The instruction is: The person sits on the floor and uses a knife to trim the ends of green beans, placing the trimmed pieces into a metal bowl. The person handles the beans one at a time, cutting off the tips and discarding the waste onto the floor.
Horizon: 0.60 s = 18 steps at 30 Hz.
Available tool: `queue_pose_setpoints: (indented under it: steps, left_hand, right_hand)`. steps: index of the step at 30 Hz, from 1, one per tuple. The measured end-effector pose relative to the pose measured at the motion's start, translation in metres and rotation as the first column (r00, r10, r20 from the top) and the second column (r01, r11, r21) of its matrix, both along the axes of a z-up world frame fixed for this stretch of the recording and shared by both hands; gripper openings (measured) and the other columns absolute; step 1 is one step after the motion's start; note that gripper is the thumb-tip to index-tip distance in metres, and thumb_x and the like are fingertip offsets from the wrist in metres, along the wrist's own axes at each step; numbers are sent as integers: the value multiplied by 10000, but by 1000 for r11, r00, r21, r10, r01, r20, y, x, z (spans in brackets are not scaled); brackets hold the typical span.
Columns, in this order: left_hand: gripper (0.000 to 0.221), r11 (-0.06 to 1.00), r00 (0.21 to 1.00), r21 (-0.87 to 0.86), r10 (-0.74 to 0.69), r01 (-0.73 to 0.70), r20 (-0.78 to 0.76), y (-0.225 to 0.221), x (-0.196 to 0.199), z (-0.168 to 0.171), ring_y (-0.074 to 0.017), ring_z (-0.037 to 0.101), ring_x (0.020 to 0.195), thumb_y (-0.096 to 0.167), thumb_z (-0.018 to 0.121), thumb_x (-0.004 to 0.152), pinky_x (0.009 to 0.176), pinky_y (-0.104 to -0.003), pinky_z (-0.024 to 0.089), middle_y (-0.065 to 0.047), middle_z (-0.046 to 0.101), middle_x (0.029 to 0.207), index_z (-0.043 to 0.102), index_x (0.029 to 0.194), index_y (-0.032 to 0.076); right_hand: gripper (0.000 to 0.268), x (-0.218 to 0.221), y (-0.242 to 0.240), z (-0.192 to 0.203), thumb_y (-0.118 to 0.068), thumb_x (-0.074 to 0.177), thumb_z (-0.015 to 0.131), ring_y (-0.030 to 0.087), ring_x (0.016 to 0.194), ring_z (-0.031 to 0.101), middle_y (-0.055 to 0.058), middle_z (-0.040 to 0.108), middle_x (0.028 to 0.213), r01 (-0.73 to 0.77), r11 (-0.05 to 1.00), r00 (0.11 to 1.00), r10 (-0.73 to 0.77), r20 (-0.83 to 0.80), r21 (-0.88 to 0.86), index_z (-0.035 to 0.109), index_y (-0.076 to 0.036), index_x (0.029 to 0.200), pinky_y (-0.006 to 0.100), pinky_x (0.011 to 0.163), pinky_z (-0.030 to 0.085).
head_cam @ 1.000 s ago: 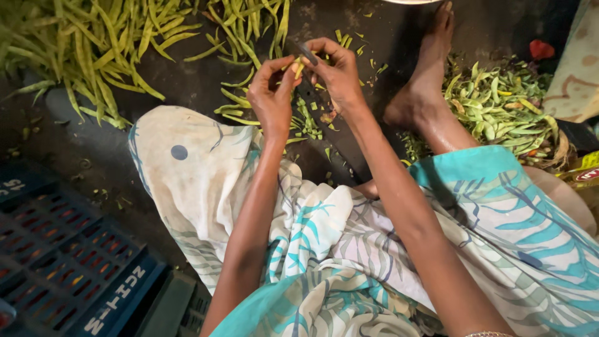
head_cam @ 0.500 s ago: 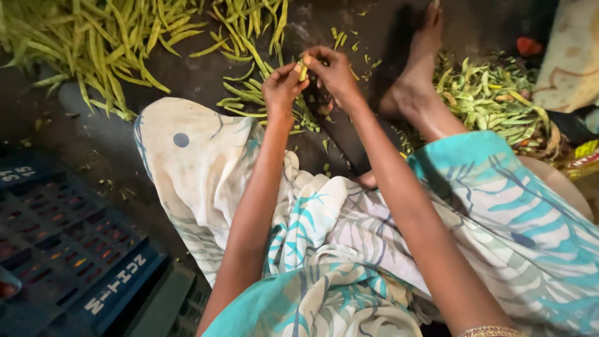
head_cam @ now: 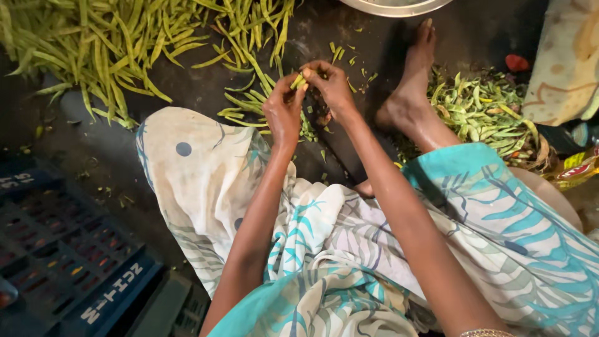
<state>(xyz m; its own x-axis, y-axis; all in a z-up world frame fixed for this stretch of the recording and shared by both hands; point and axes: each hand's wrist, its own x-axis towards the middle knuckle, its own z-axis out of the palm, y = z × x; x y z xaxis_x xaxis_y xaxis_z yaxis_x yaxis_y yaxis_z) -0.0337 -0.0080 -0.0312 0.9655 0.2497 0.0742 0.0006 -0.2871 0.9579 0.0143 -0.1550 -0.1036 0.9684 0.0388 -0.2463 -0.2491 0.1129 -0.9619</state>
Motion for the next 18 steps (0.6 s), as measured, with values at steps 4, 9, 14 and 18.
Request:
queue_pose_setpoints:
  steps: [4,9,14,18]
  left_hand:
    - [180,999,999,-50,4,-2,40,2,5,-7,-139,741,778,46,738,952,691,-297,579,-116,767,910,695,1123,11]
    - [183,971,994,-236,-52,29,-92,5,18,-33,-129,744,804,67,720,955,667,-259,625,-84,769,910,679,1121,3]
    - [140,873,967,-485,-162,48,-195,12,25,-47,-145,746,777,50,727,958,670,-265,634,-99,756,900,695,1059,-41]
    - [123,850,982,-523,-147,63,-120,14,28,-25,-143,760,777,21,710,933,684,-272,648,-102,753,909,696,1019,-65]
  right_hand:
    - [125,0,4,3,-175,988,718,29,732,582,-39,707,948,13,998,998,-8,-68,69,687,-63,1034,196,592,448]
    - [132,5,1,5,-184,1001,729,29,696,580,-32,698,905,-15,995,998,21,-60,98,710,-63,1049,197,575,434]
    - [123,-2,0,9,-184,993,731,19,703,611,-25,710,910,-19,999,997,22,-76,46,718,-69,1036,189,556,444]
    - [120,3,8,30,-151,995,753,40,655,570,-3,718,895,-36,993,999,39,-24,115,723,-45,1043,191,544,419]
